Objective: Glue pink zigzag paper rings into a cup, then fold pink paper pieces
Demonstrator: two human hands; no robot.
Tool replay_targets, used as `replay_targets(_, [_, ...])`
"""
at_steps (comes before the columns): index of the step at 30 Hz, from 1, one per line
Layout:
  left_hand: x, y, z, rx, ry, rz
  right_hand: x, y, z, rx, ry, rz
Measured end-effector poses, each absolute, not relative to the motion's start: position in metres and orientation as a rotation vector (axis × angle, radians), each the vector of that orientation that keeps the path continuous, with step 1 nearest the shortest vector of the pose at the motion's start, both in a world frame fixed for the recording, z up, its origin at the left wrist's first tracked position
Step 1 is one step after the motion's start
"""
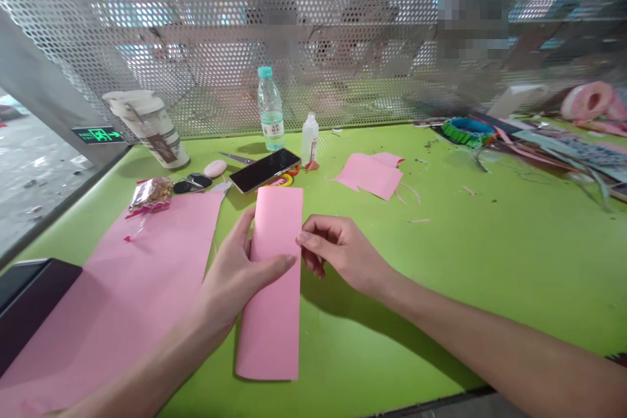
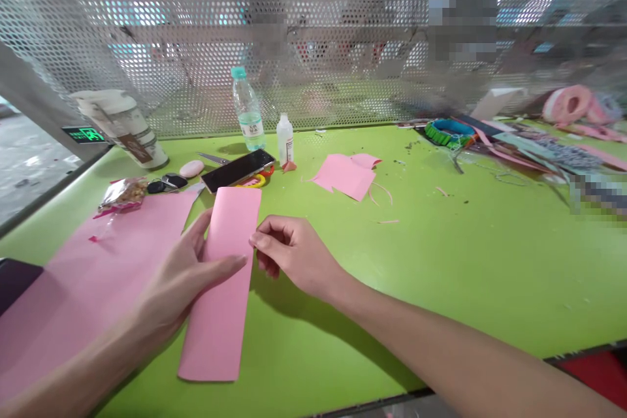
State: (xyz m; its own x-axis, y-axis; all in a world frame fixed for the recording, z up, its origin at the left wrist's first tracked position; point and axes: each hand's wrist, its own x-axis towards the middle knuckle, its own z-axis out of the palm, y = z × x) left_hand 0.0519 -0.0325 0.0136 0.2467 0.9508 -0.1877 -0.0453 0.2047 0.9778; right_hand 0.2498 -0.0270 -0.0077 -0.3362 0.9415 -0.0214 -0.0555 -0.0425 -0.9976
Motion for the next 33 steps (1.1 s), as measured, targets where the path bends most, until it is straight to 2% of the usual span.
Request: replay_targets(33, [0.06, -0.04, 0.025, 1.152, 1.162, 0.841, 0.249, -0.029, -0.004, -1.139, -1.497, 1.386])
